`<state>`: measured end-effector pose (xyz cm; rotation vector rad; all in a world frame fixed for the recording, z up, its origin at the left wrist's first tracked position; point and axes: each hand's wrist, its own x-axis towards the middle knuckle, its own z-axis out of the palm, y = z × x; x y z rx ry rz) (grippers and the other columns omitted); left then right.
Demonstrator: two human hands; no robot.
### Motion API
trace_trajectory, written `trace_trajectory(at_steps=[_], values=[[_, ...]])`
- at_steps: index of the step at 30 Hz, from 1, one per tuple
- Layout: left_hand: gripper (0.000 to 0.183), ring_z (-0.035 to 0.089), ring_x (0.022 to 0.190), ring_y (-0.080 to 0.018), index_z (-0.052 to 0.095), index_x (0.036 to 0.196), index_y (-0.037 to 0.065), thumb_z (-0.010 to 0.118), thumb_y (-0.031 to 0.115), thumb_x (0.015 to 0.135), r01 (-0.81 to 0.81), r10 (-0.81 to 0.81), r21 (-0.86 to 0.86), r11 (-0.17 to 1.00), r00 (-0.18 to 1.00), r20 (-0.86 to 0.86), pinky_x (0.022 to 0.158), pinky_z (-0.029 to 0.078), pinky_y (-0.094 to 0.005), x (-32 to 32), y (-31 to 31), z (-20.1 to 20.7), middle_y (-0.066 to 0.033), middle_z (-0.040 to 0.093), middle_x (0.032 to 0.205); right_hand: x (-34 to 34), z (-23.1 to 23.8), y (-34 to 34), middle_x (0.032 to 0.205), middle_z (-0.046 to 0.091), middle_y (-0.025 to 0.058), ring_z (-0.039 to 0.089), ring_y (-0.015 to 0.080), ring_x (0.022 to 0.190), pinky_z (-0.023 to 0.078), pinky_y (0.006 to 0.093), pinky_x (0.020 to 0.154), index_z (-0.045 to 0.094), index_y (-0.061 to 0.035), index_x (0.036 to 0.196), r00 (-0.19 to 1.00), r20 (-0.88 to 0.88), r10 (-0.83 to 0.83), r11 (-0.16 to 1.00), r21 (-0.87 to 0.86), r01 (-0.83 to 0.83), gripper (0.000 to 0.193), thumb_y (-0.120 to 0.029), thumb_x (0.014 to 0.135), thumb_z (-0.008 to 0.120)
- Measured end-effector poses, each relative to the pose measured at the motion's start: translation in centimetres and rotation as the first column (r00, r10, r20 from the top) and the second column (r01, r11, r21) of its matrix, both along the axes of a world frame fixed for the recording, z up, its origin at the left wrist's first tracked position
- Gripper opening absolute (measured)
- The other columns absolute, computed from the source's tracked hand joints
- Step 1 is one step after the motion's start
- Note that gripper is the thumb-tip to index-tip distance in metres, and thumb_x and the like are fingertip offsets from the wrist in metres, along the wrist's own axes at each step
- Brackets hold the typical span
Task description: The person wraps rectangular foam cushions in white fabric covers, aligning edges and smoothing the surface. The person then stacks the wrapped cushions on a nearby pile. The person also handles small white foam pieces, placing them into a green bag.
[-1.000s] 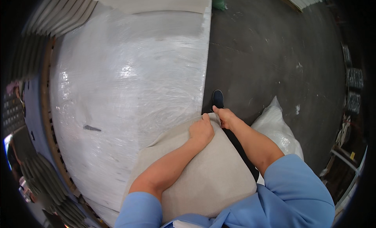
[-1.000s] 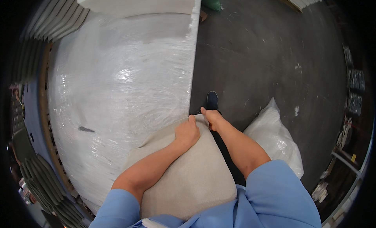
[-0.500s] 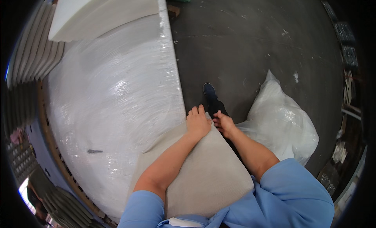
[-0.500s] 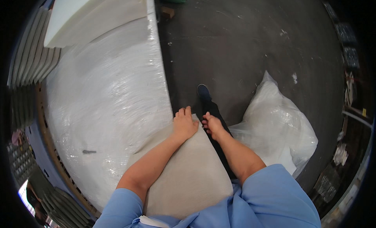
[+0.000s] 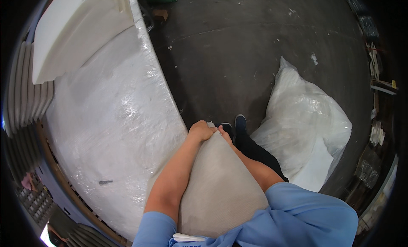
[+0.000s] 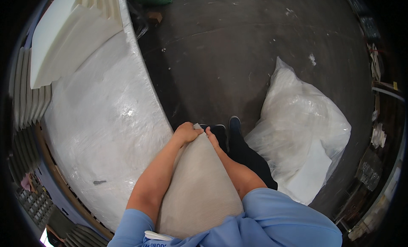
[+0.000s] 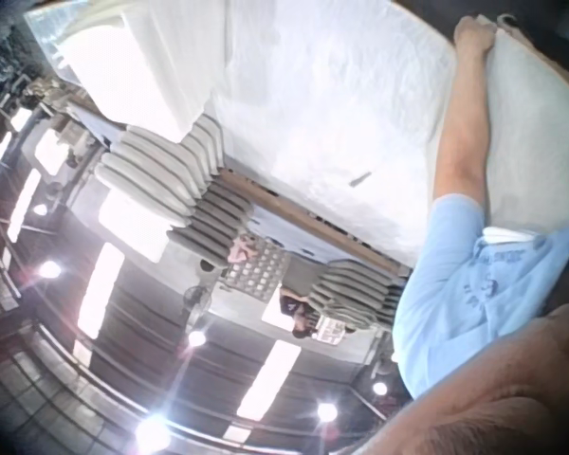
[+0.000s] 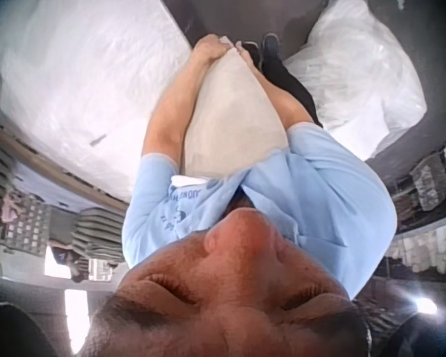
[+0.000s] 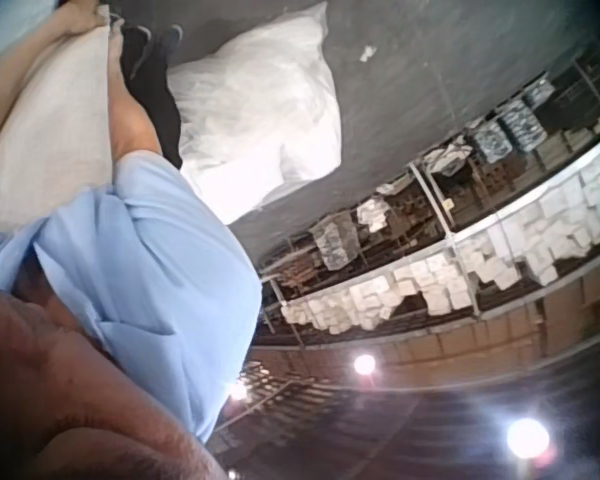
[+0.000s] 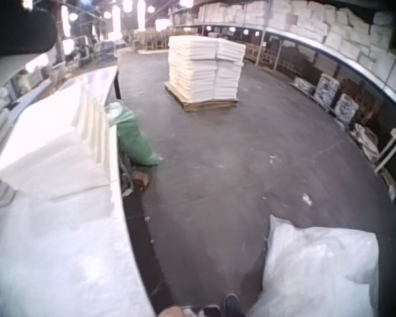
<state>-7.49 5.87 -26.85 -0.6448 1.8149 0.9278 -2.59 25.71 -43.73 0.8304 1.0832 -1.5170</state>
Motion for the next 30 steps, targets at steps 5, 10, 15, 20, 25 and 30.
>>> trace_trajectory(at_steps=[5, 10, 15, 20, 25, 30], values=[[0.056, 0.062, 0.126, -0.0378, 0.065, 0.136, 0.004, 0.058, 0.047, 0.099, 0.064, -0.064, -0.001, 0.998, 0.998, -0.002, 0.106, 0.049, -0.0422, 0.5, -0.3, -1.6, -0.0190, 0.067, 0.134, -0.1, 4.2, -2.0, 0.115, 0.075, 0.0146, 0.068, 0.0256, 0.110, 0.049, 0.0353, 0.096, 0.071, -0.0049, 0.127, 0.652, -0.325, 0.685, 0.705, 0.520, -0.482, 0.065, -0.061, 0.101, 0.052], [0.049, 0.063, 0.125, -0.0372, 0.068, 0.131, 0.005, 0.051, 0.042, 0.105, 0.006, -0.017, -0.106, 0.994, 0.995, -0.102, 0.104, 0.050, -0.0439, 1.0, 1.9, -2.8, -0.0186, 0.069, 0.131, 0.7, 0.0, 0.3, 0.104, 0.076, 0.0184, 0.070, 0.0243, 0.102, 0.050, 0.0374, 0.089, 0.076, -0.0011, 0.107, 0.738, -0.216, 0.639, 0.684, 0.599, -0.416, 0.052, -0.047, 0.089, 0.060], [0.044, 0.066, 0.121, -0.0364, 0.071, 0.124, 0.004, 0.056, 0.039, 0.102, -0.047, 0.023, -0.174, 0.984, 0.990, -0.140, 0.102, 0.052, -0.0448, 0.7, 2.6, -2.9, -0.0196, 0.070, 0.126, 1.5, -4.2, 0.5, 0.092, 0.075, 0.0202, 0.072, 0.0260, 0.090, 0.051, 0.0409, 0.081, 0.075, 0.0006, 0.094, 0.837, -0.149, 0.527, 0.733, 0.578, -0.359, 0.046, -0.042, 0.086, 0.060], [0.040, 0.069, 0.114, -0.0377, 0.075, 0.115, 0.004, 0.062, 0.039, 0.099, -0.058, 0.028, -0.191, 0.980, 0.987, -0.157, 0.098, 0.054, -0.0462, 0.9, 3.5, -2.0, -0.0208, 0.073, 0.119, 1.3, -6.6, 1.7, 0.087, 0.075, 0.0173, 0.073, 0.0301, 0.089, 0.051, 0.0423, 0.076, 0.074, -0.0005, 0.085, 0.545, -0.291, 0.787, 0.571, 0.678, -0.463, 0.038, -0.035, 0.092, 0.058], [0.038, 0.070, 0.113, -0.0373, 0.076, 0.111, 0.001, 0.061, 0.035, 0.100, -0.062, 0.025, -0.313, 0.948, 0.992, -0.120, 0.098, 0.055, -0.0456, 0.8, 2.3, -3.2, -0.0213, 0.074, 0.114, -0.8, -0.5, -1.9, 0.098, 0.077, 0.0129, 0.074, 0.0319, 0.097, 0.055, 0.0466, 0.084, 0.076, -0.0077, 0.100, -0.244, -0.200, 0.949, 0.013, 0.797, -0.604, 0.036, -0.036, 0.096, 0.055], [0.042, 0.068, 0.114, -0.0386, 0.075, 0.113, 0.000, 0.060, 0.038, 0.101, -0.118, 0.088, -0.243, 0.963, 0.988, -0.128, 0.099, 0.053, -0.0476, 0.5, 1.6, -2.9, -0.0239, 0.073, 0.115, -0.5, -0.1, -1.7, 0.100, 0.077, 0.0153, 0.073, 0.0334, 0.100, 0.055, 0.0473, 0.085, 0.076, -0.0056, 0.098, 0.028, -0.252, 0.967, 0.222, 0.790, -0.571, 0.040, -0.038, 0.097, 0.054]])
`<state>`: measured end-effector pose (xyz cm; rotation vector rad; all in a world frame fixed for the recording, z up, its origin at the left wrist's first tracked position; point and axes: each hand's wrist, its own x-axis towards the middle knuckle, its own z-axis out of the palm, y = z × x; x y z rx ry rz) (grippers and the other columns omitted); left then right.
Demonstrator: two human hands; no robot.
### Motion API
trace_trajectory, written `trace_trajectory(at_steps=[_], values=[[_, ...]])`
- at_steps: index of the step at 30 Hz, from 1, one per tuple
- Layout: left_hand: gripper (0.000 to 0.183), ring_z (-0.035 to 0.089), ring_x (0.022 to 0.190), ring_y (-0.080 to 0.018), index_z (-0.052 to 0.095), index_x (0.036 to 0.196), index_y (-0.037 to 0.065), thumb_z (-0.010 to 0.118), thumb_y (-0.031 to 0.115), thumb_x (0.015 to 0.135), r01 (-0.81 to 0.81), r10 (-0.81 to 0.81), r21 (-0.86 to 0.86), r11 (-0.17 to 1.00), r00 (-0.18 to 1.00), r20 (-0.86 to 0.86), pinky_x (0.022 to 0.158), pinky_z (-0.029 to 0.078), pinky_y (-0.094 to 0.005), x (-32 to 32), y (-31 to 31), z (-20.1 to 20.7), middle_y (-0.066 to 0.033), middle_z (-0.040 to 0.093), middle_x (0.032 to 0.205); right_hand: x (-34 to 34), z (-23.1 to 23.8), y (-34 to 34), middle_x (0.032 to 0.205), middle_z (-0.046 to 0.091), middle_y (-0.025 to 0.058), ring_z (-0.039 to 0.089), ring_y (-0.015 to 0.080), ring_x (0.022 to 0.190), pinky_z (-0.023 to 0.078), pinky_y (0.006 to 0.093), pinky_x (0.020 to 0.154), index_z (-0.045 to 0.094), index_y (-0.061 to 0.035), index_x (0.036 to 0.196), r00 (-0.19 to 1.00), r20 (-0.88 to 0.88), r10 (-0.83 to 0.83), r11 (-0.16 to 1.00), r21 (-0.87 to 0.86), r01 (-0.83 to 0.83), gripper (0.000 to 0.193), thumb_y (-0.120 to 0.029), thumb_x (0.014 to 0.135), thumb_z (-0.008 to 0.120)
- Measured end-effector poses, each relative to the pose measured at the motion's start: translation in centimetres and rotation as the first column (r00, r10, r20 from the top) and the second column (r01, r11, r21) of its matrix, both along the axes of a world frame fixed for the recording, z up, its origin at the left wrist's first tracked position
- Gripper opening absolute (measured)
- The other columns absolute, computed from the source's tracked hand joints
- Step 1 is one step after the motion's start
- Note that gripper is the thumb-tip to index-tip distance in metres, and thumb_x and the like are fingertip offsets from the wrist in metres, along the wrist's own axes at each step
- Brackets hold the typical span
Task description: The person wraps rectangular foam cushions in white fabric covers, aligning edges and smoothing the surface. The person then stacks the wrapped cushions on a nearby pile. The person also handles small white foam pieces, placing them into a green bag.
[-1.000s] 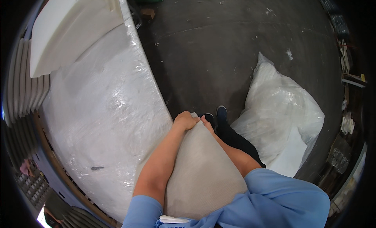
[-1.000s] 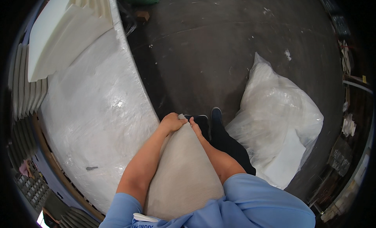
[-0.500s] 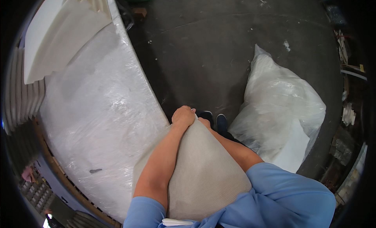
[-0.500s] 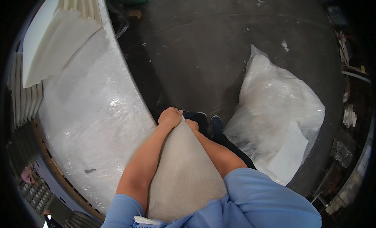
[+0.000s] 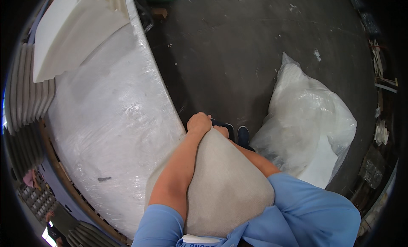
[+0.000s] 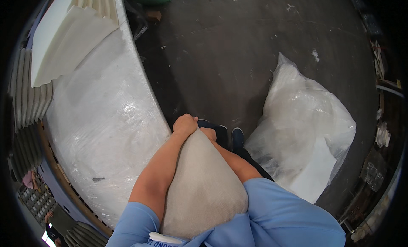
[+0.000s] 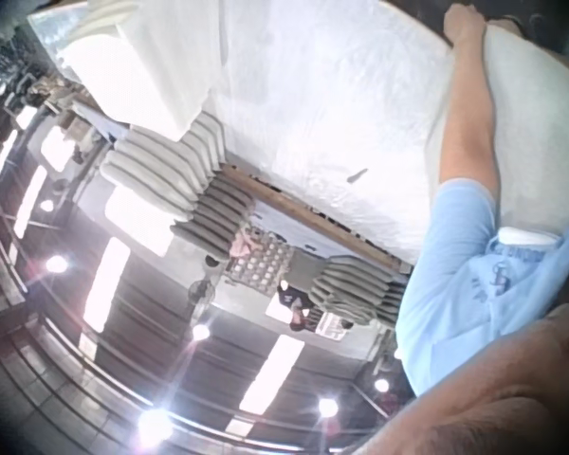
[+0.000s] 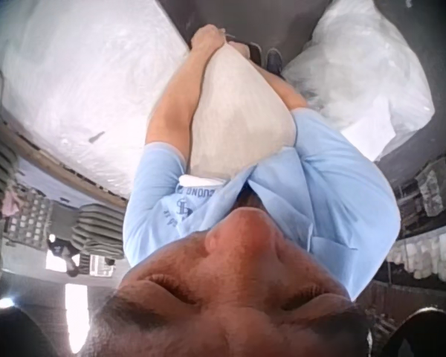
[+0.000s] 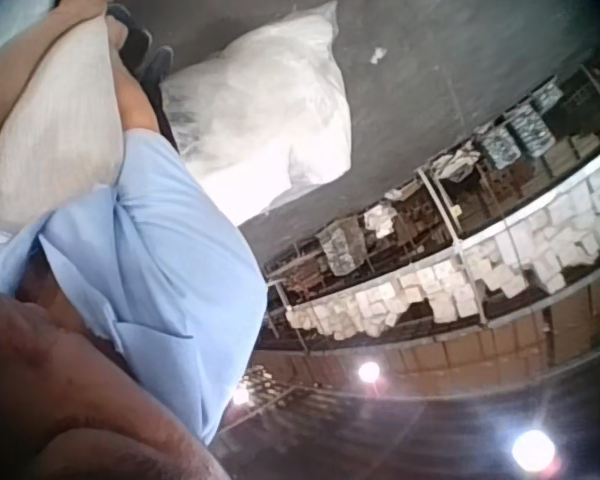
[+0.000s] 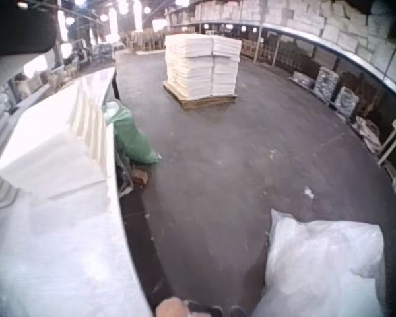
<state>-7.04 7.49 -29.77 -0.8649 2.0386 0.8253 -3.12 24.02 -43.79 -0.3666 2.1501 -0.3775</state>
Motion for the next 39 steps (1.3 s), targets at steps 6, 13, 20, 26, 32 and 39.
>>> trace_trajectory(at_steps=[6, 13, 20, 26, 32, 39], values=[[0.043, 0.072, 0.101, -0.0420, 0.077, 0.100, -0.001, 0.058, 0.037, 0.101, 0.052, -0.059, -0.037, 0.998, 0.976, -0.209, 0.090, 0.056, -0.0499, -0.8, 0.1, 0.8, -0.0244, 0.075, 0.102, -1.3, -0.6, -0.1, 0.105, 0.075, 0.0179, 0.071, 0.0361, 0.105, 0.054, 0.0468, 0.089, 0.076, -0.0047, 0.099, 0.990, 0.055, -0.128, 0.990, 0.063, 0.124, 0.040, -0.037, 0.095, 0.053], [0.041, 0.071, 0.100, -0.0430, 0.076, 0.101, 0.001, 0.056, 0.036, 0.102, 0.013, -0.039, -0.117, 0.993, 0.973, -0.227, 0.089, 0.055, -0.0507, -0.4, 0.6, -0.3, -0.0255, 0.074, 0.099, -1.7, 0.2, -2.2, 0.112, 0.073, 0.0222, 0.069, 0.0408, 0.109, 0.054, 0.0463, 0.093, 0.077, -0.0013, 0.102, 0.980, 0.035, -0.194, 0.975, 0.122, 0.188, 0.043, -0.037, 0.090, 0.056], [0.021, 0.065, 0.098, -0.0385, 0.068, 0.102, 0.002, 0.059, 0.020, 0.102, 0.042, -0.107, -0.109, 0.993, 0.703, -0.703, 0.088, 0.051, -0.0458, 0.4, -1.1, 5.0, -0.0197, 0.069, 0.102, -3.4, 7.9, -4.0, 0.119, 0.071, 0.0240, 0.068, 0.0385, 0.116, 0.052, 0.0470, 0.099, 0.078, -0.0012, 0.104, 0.673, 0.198, -0.712, 0.701, 0.258, 0.665, 0.048, -0.045, 0.090, 0.065], [0.034, 0.056, 0.130, -0.0380, 0.066, 0.130, 0.004, 0.057, 0.022, 0.103, 0.076, 0.036, 0.214, 0.974, 0.879, -0.476, 0.112, 0.042, -0.0435, 13.6, -5.7, 18.5, -0.0214, 0.063, 0.136, -7.4, 16.2, 0.7, 0.088, 0.072, 0.0125, 0.069, 0.0211, 0.087, 0.052, 0.0383, 0.080, 0.074, -0.0026, 0.098, 0.744, 0.233, -0.626, 0.733, -0.149, 0.664, 0.040, -0.039, 0.104, 0.057], [0.051, 0.051, 0.138, -0.0323, 0.057, 0.145, 0.005, 0.062, 0.029, 0.101, -0.692, 0.640, 0.214, 0.690, 0.721, 0.267, 0.117, 0.038, -0.0420, 29.1, -8.9, 28.6, -0.0190, 0.056, 0.147, -9.5, 33.0, 1.4, 0.106, 0.074, 0.0095, 0.066, 0.0169, 0.103, 0.047, 0.0319, 0.098, 0.074, 0.0025, 0.101, 0.691, 0.712, -0.123, 0.434, -0.588, 0.683, 0.045, -0.033, 0.109, 0.047], [0.054, 0.060, 0.128, -0.0296, 0.052, 0.148, 0.005, 0.058, 0.032, 0.101, -0.801, 0.929, 0.472, -0.368, -0.296, 0.221, 0.108, 0.049, -0.0421, 30.9, -2.3, 30.7, -0.0143, 0.059, 0.145, -10.4, 25.8, -4.7, 0.096, 0.075, 0.0119, 0.067, 0.0171, 0.092, 0.050, 0.0309, 0.092, 0.076, 0.0035, 0.096, 0.727, 0.681, -0.092, 0.591, -0.550, 0.590, 0.059, -0.042, 0.110, 0.041]])
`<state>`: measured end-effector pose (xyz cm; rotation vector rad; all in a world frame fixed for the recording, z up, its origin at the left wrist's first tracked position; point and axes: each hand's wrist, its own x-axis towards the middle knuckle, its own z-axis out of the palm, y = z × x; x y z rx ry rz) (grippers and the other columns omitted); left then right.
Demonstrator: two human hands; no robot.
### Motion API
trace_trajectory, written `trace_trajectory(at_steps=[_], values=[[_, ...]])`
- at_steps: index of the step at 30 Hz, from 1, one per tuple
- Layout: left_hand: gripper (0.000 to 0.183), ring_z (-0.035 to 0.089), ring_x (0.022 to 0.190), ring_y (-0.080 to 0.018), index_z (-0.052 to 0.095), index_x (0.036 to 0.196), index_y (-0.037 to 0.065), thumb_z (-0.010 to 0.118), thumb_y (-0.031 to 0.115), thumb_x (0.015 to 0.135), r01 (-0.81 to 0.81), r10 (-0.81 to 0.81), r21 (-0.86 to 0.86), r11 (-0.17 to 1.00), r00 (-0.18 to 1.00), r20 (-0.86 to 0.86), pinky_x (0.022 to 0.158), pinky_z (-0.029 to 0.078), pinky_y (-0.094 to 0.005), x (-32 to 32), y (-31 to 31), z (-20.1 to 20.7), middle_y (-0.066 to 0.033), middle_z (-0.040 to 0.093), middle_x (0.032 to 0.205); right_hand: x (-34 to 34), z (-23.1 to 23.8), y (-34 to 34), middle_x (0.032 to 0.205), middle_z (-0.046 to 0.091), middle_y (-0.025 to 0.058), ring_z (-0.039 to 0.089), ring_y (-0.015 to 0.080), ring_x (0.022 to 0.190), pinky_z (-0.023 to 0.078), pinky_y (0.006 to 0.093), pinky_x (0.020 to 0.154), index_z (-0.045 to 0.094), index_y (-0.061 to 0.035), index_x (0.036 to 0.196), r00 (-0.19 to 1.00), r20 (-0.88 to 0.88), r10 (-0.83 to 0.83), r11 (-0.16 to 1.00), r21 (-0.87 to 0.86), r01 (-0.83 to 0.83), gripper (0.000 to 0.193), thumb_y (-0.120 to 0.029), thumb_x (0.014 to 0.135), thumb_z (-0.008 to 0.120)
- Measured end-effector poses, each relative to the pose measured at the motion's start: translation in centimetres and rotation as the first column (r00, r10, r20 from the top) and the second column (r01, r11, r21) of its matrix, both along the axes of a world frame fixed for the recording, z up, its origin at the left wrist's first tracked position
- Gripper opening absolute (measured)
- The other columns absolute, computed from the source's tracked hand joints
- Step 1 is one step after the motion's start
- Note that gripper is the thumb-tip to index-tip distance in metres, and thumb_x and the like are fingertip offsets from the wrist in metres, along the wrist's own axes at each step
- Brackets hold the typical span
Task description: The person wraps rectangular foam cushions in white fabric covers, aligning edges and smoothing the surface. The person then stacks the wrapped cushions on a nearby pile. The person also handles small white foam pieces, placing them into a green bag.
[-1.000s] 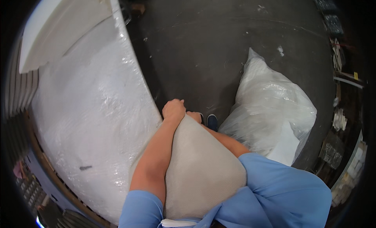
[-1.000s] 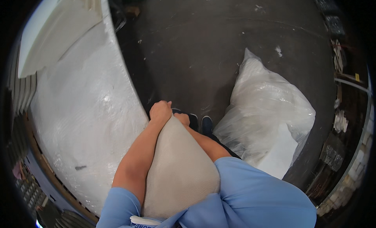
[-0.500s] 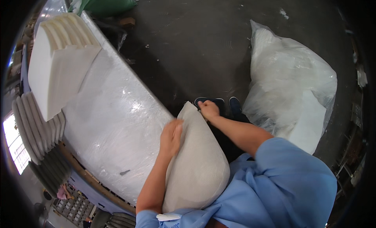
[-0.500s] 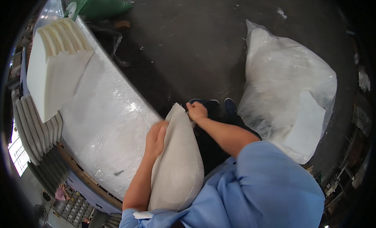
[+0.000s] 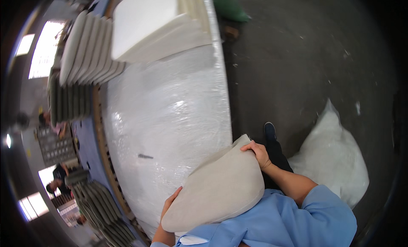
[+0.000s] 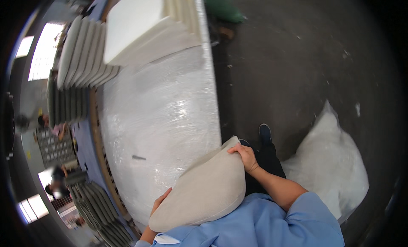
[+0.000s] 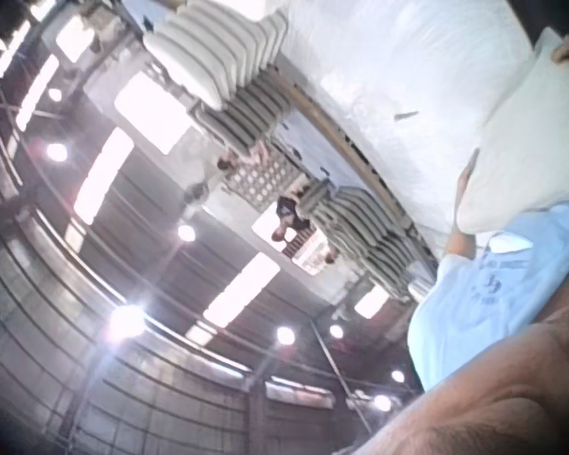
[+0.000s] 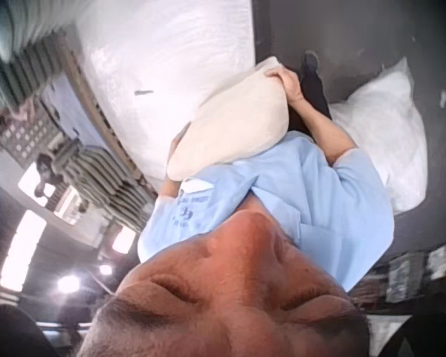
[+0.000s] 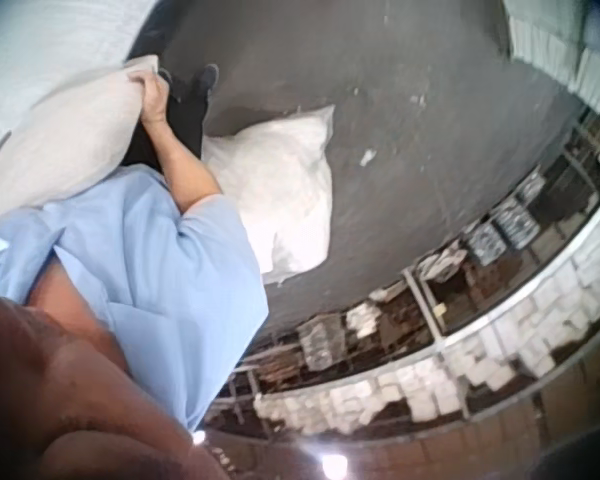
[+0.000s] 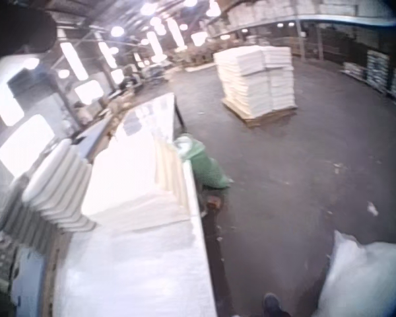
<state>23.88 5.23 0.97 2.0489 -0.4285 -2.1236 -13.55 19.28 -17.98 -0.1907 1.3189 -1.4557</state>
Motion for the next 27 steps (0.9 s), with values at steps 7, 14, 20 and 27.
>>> trace_trajectory(at_steps=[7, 14, 20, 27], values=[[0.044, 0.067, 0.118, -0.0277, 0.055, 0.145, 0.003, 0.049, 0.022, 0.105, -0.608, 0.574, -0.219, 0.763, 0.793, -0.202, 0.100, 0.055, -0.0394, -0.1, 8.8, -1.5, -0.0150, 0.065, 0.137, -2.3, 2.5, -8.6, 0.095, 0.074, 0.0139, 0.067, 0.0210, 0.093, 0.050, 0.0338, 0.092, 0.075, 0.0025, 0.087, 0.927, 0.161, 0.339, 0.938, 0.021, -0.347, 0.075, -0.055, 0.110, 0.033], [0.042, 0.068, 0.114, -0.0271, 0.057, 0.142, 0.002, 0.048, 0.021, 0.105, -0.615, 0.699, -0.517, 0.595, 0.714, -0.045, 0.098, 0.056, -0.0398, -7.3, 20.5, -2.5, -0.0159, 0.067, 0.133, -1.6, 12.3, -23.4, 0.093, 0.072, 0.0125, 0.064, 0.0213, 0.093, 0.049, 0.0364, 0.092, 0.072, -0.0004, 0.085, 0.705, 0.073, 0.706, 0.698, -0.240, -0.675, 0.077, -0.058, 0.110, 0.028], [0.041, 0.072, 0.106, -0.0302, 0.065, 0.129, -0.001, 0.052, 0.029, 0.103, -0.986, 0.790, 0.153, 0.062, -0.045, -0.612, 0.092, 0.058, -0.0426, -19.5, 23.4, -1.9, -0.0173, 0.073, 0.118, -1.3, 19.3, -28.4, 0.121, 0.067, 0.0138, 0.059, 0.0254, 0.117, 0.042, 0.0393, 0.108, 0.071, -0.0004, 0.104, 0.606, -0.053, 0.794, 0.538, -0.404, -0.740, 0.074, -0.058, 0.111, 0.025], [0.051, 0.071, 0.101, -0.0323, 0.046, 0.148, 0.007, 0.052, 0.032, 0.104, -0.940, 0.785, 0.112, -0.324, -0.333, -0.522, 0.094, 0.057, -0.0498, -30.5, 26.1, -5.0, -0.0158, 0.063, 0.133, 1.3, 21.2, -28.3, 0.124, 0.065, 0.0093, 0.058, 0.0197, 0.116, 0.043, 0.0357, 0.105, 0.069, -0.0005, 0.116, 0.475, -0.427, 0.769, 0.402, -0.254, -0.880, 0.051, -0.046, 0.108, 0.047]])
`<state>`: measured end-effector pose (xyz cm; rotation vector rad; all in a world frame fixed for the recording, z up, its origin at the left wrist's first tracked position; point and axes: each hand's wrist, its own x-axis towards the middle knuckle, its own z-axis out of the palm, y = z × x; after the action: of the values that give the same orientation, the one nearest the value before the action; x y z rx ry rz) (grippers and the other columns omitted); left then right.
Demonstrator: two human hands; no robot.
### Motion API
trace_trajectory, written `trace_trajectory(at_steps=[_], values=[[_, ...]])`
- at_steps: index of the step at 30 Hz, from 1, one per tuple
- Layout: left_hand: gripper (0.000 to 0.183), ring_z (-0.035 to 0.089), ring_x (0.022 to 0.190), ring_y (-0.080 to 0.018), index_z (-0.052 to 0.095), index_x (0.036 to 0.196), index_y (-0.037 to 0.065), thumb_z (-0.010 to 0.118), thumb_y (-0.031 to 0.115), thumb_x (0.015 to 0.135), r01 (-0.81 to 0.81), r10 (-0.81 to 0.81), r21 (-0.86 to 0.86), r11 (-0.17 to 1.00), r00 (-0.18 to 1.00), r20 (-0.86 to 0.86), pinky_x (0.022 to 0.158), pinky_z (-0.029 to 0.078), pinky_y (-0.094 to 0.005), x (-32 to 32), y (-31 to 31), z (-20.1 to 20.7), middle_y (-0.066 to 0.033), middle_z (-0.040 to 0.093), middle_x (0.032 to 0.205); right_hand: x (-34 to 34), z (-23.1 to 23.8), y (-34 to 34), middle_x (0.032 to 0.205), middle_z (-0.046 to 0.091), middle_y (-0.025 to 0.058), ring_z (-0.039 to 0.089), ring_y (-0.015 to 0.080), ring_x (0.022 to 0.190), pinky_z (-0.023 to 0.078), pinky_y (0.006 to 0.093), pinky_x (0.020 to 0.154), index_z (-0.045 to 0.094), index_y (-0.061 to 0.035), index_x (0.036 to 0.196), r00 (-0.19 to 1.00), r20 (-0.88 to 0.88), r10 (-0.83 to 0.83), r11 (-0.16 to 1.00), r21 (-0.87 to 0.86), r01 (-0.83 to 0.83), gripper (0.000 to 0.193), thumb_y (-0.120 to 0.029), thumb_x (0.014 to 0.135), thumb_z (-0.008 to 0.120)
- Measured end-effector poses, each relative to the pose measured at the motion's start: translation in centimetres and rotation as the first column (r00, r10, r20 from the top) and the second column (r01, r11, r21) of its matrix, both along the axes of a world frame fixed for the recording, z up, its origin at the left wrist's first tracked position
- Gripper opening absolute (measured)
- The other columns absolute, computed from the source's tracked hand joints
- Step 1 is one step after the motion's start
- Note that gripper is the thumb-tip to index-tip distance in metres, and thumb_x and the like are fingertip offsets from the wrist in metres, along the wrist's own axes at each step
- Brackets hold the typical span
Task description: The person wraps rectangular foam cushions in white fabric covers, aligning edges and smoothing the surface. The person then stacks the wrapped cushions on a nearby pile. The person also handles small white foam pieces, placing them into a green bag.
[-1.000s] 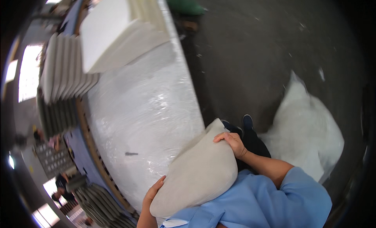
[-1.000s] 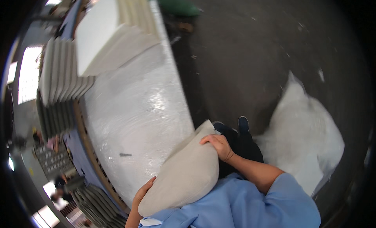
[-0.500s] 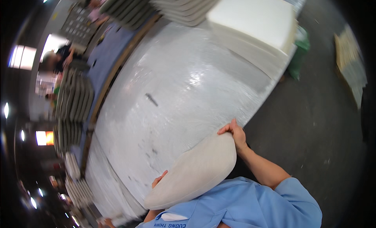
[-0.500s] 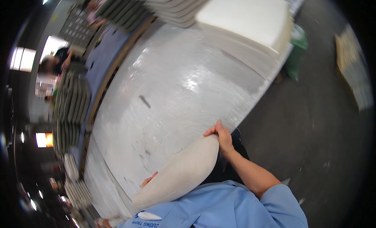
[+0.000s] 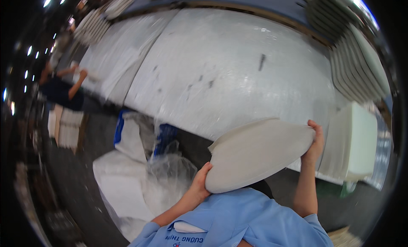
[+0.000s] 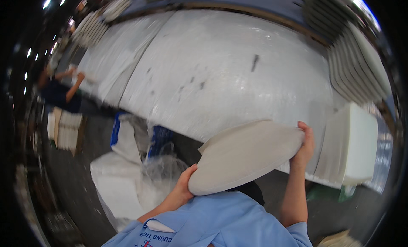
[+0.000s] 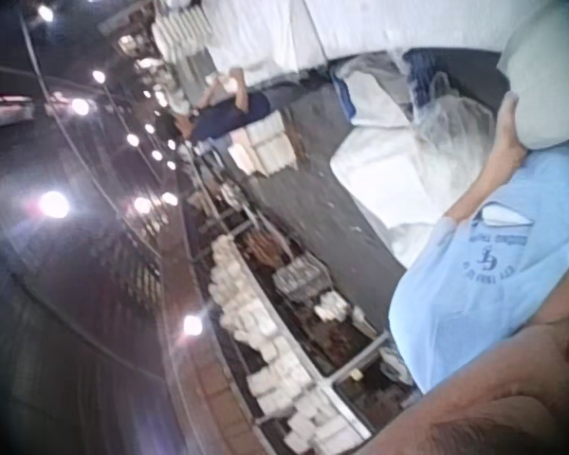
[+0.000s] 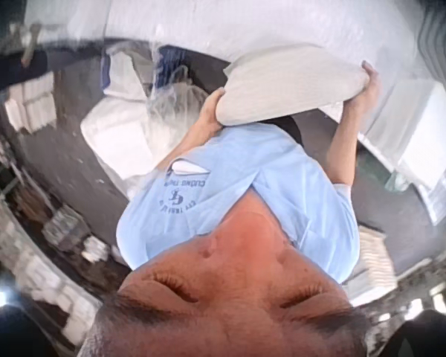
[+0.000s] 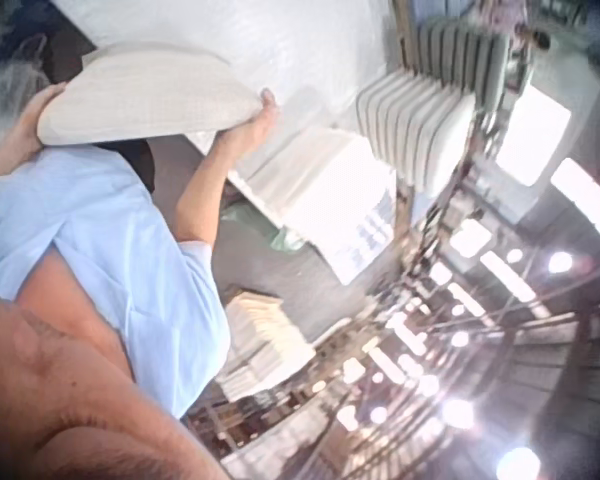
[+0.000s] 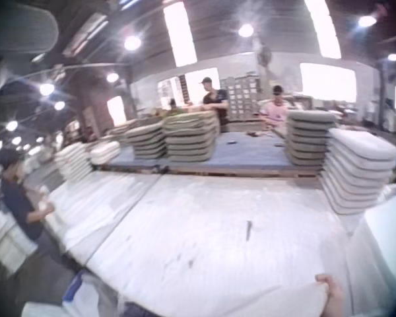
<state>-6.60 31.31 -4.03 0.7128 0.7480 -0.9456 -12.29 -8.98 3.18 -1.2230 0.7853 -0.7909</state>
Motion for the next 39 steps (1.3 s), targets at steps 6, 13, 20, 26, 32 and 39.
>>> trace_trajectory(at_steps=[6, 13, 20, 26, 32, 39], values=[[0.081, 0.071, 0.093, -0.0325, 0.007, 0.165, 0.021, 0.059, 0.037, 0.104, 0.151, -0.138, -0.092, 0.984, 0.981, 0.133, 0.086, 0.060, -0.0444, -2.3, -1.1, 9.4, -0.0181, 0.056, 0.137, 5.5, 1.9, -2.0, 0.132, 0.062, 0.0152, 0.054, 0.0254, 0.128, 0.041, 0.0388, 0.109, 0.071, -0.0027, 0.119, 0.898, -0.416, 0.146, 0.850, -0.412, -0.329, 0.036, -0.033, 0.102, 0.062], [0.104, 0.070, 0.084, -0.0234, 0.003, 0.165, 0.024, 0.076, 0.020, 0.092, 0.203, -0.336, 0.276, 0.940, 0.704, 0.626, 0.081, 0.057, -0.0371, -2.8, -0.2, 5.1, -0.0141, 0.064, 0.108, 13.5, 5.5, 2.0, 0.139, 0.057, 0.0255, 0.051, 0.0395, 0.134, 0.040, 0.0445, 0.112, 0.071, -0.0024, 0.122, 0.612, -0.788, -0.066, 0.262, -0.605, -0.752, 0.039, -0.033, 0.098, 0.064], [0.085, 0.073, 0.086, -0.0255, 0.025, 0.160, 0.026, 0.072, 0.008, 0.091, 0.039, -0.399, 0.481, 0.876, 0.619, 0.677, 0.084, 0.056, -0.0360, -2.0, 0.1, 3.4, -0.0147, 0.073, 0.093, 23.5, 7.7, 13.4, 0.134, 0.066, 0.0182, 0.065, 0.0336, 0.118, 0.052, 0.0399, 0.098, 0.067, -0.0016, 0.129, -0.087, -0.979, 0.184, -0.415, 0.003, -0.910, 0.043, -0.024, 0.093, 0.072], [0.072, 0.072, 0.080, -0.0375, 0.027, 0.158, 0.028, 0.061, 0.016, 0.096, 0.005, -0.538, 0.604, 0.797, 0.460, 0.707, 0.075, 0.057, -0.0460, -4.5, -2.9, 2.9, -0.0170, 0.070, 0.082, 24.9, -7.5, 25.9, 0.132, 0.067, 0.0206, 0.063, 0.0368, 0.123, 0.049, 0.0438, 0.106, 0.061, -0.0028, 0.138, -0.601, -0.798, 0.049, -0.913, 0.208, -0.350, 0.055, -0.029, 0.091, 0.074], [0.081, 0.068, 0.068, -0.0343, 0.028, 0.161, 0.031, 0.055, 0.007, 0.089, -0.018, -0.527, 0.601, 0.799, 0.458, 0.716, 0.066, 0.056, -0.0430, -3.9, -3.7, 3.7, -0.0163, 0.063, 0.076, 22.5, -23.4, 29.8, 0.127, 0.069, 0.0201, 0.064, 0.0371, 0.120, 0.049, 0.0442, 0.105, 0.066, -0.0039, 0.128, -0.553, -0.815, -0.174, -0.919, 0.336, -0.206, 0.053, -0.038, 0.088, 0.072], [0.083, 0.071, 0.074, -0.0269, 0.030, 0.162, 0.025, 0.066, 0.009, 0.089, -0.186, -0.139, 0.302, 0.935, 0.591, 0.795, 0.071, 0.057, -0.0387, -8.5, -5.3, -1.5, -0.0122, 0.068, 0.081, 20.6, -25.7, 30.6, 0.105, 0.073, 0.0207, 0.070, 0.0383, 0.103, 0.054, 0.0453, 0.089, 0.071, -0.0043, 0.109, -0.480, -0.834, -0.270, -0.788, 0.479, -0.388, 0.036, -0.035, 0.090, 0.071]])
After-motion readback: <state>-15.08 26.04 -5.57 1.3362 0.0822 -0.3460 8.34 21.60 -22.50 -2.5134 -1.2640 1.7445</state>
